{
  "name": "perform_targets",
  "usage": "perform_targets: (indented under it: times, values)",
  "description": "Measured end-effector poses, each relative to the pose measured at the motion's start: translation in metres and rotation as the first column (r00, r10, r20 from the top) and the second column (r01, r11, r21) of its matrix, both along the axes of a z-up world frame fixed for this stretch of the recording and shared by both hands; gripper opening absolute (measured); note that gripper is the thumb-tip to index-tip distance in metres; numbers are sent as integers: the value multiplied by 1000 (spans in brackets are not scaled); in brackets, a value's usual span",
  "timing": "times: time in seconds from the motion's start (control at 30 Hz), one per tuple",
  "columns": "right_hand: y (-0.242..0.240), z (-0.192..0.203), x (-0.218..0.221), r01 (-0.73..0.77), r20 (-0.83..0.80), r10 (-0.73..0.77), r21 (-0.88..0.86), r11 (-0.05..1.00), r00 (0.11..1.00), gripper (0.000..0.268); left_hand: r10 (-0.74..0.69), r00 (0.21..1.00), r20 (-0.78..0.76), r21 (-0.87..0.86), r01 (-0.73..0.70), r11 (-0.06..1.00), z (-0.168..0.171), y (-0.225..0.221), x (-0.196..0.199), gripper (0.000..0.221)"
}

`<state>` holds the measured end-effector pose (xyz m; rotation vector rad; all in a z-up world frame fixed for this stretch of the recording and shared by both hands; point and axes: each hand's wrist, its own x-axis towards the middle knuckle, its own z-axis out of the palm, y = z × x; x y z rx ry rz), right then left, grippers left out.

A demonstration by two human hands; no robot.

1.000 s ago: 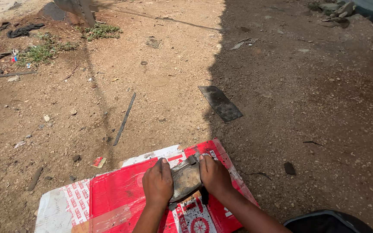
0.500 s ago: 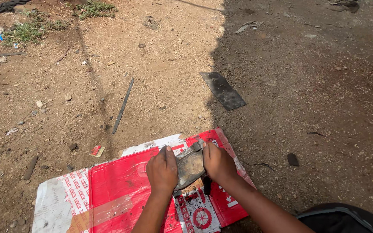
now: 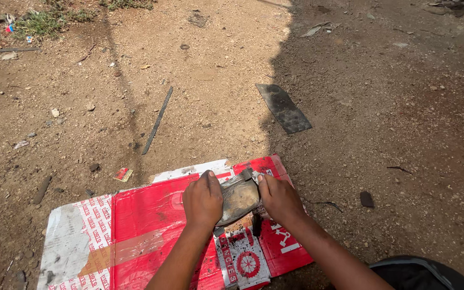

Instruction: The person scrapes debris from the surface and interior of a metal component using a small metal strip while sitting on the ground.

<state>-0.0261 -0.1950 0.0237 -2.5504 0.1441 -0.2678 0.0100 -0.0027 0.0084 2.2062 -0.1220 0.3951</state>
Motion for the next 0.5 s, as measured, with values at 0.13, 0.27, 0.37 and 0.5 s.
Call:
perform_targets:
  times: [0.13, 0.27, 0.37, 0.5]
  values:
    - [-5, -5, 9, 19, 92, -40, 218, 976, 995, 45, -19, 1000, -21, -13, 18, 1000, 3, -2, 5, 39]
    - [-9, 0, 29, 283, 82, -307, 224, 933, 948, 46, -34, 999, 16, -7, 34, 999, -3, -6, 7, 41]
    - [0, 2, 21, 262, -87, -266, -52, 964, 960, 47, -23, 1000, -4, -8, 23, 1000, -1, -4, 10, 40]
    - [1, -20, 13, 172, -62, -165, 130, 976, 984, 51, -15, 998, 61, 17, 14, 1000, -7, -3, 10, 41]
